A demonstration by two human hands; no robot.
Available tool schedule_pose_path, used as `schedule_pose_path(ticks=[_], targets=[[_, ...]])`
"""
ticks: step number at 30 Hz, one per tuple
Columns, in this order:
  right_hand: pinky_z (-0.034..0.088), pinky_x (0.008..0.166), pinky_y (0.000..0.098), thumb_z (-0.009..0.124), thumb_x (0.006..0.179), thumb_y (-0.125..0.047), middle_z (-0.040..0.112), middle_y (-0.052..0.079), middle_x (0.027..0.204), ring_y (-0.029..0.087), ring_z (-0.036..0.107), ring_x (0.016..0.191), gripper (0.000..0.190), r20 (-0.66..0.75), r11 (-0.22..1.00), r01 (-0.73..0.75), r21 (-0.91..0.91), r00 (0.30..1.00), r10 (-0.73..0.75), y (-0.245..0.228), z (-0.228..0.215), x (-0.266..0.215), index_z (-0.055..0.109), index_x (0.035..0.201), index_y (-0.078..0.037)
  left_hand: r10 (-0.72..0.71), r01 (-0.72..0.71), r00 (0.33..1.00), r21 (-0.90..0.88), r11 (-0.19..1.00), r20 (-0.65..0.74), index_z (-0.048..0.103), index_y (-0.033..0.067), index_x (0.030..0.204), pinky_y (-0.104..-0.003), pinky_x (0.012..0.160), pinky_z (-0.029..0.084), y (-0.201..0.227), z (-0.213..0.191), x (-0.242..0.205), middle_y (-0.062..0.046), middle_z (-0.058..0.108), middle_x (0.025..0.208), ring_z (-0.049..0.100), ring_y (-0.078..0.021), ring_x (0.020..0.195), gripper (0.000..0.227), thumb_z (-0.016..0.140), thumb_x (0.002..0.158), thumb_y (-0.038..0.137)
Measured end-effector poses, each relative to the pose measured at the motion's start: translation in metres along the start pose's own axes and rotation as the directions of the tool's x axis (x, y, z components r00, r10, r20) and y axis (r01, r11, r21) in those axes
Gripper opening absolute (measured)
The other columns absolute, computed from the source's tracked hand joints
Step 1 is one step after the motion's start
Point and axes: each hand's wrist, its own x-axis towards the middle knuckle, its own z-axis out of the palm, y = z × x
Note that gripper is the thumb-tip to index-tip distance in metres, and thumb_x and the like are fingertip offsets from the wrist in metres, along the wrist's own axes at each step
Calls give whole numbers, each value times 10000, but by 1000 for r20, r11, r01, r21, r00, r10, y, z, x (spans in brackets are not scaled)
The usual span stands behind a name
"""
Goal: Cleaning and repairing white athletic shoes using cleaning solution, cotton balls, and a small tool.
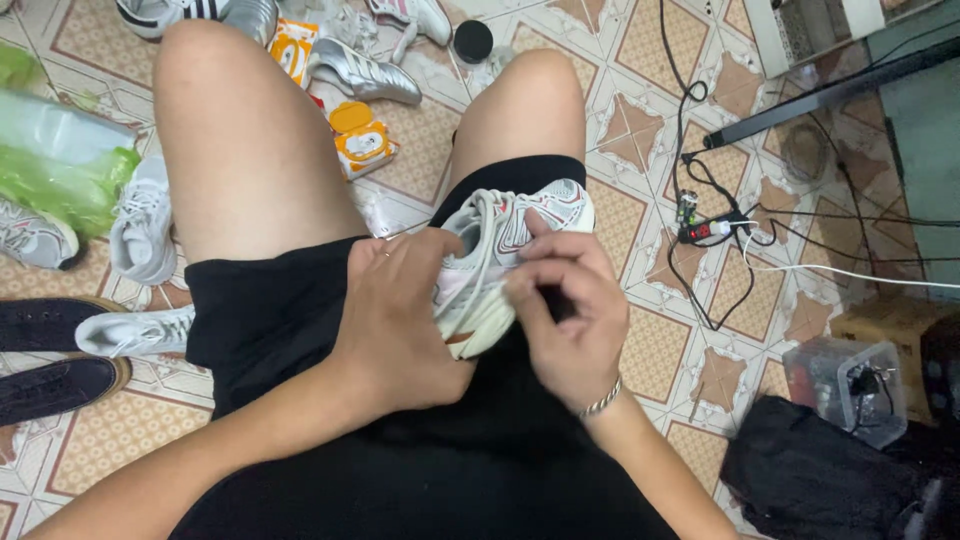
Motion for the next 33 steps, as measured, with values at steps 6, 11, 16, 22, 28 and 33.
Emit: schedule_pose_path(ticks=[6, 11, 16, 22, 28, 33], targets=[[320, 1306, 533, 770, 901, 30, 570, 107, 1167, 273, 632, 1258, 67, 149, 990, 117, -75, 983, -105, -8, -2, -6, 711, 919, 5, -23, 21, 996, 27, 999, 90, 559, 56, 1143, -450, 831, 323, 4, 3, -4, -106, 625, 956, 608, -322, 926, 585, 826, 636, 174], [412, 1278, 523, 755, 873, 25, 558, 93, 1127, 251, 622, 1233, 77, 114, 989, 112, -102, 988, -100, -22, -1, -2, 693, 897, -14, 22, -21, 1000, -29, 999, 19, 516, 42, 1163, -431, 867, 327, 4, 5, -2, -116, 619, 1042, 602, -326, 1003, 647, 791, 592, 174], [406, 1279, 522, 749, 902, 31, 559, 89, 1113, 188, 553, 1054, 62, 48, 998, 63, -31, 997, -62, -1, -10, 3, 690, 905, 12, 36, -35, 999, -75, 997, 14, 467, 21, 1236, -437, 913, 331, 8, 4, 3, -140, 558, 1120, 559, -330, 1043, 734, 805, 590, 105], [423, 1297, 480, 688, 1033, -84, 567, 69, 1188, 191, 612, 1190, 118, -74, 965, 84, 247, 995, -68, 21, -24, 5, 649, 996, 22, 103, -142, 990, -711, 688, -98, 187, 68, 1341, -353, 1114, 427, 25, -2, 13, -131, 401, 1334, 502, -196, 1267, 773, 761, 831, -20], [452, 1030, 312, 671, 1061, -123, 599, 114, 1204, 190, 566, 1114, 167, -76, 895, -50, 443, 993, 93, 13, -47, -2, 644, 1006, 33, 196, -186, 979, -588, 787, -48, 391, 39, 1396, -315, 1131, 464, 13, 10, 22, -159, 501, 1353, 558, -229, 1295, 837, 890, 724, 17], [476, 970, 257, 689, 1068, -72, 629, 124, 1163, 151, 571, 1006, 157, -59, 978, 76, 194, 996, -65, -31, -58, -9, 655, 959, 36, 190, -194, 980, -458, 867, -57, 475, 32, 1393, -323, 1105, 527, 23, 12, 29, -131, 593, 1352, 646, -241, 1277, 844, 960, 705, 105]])
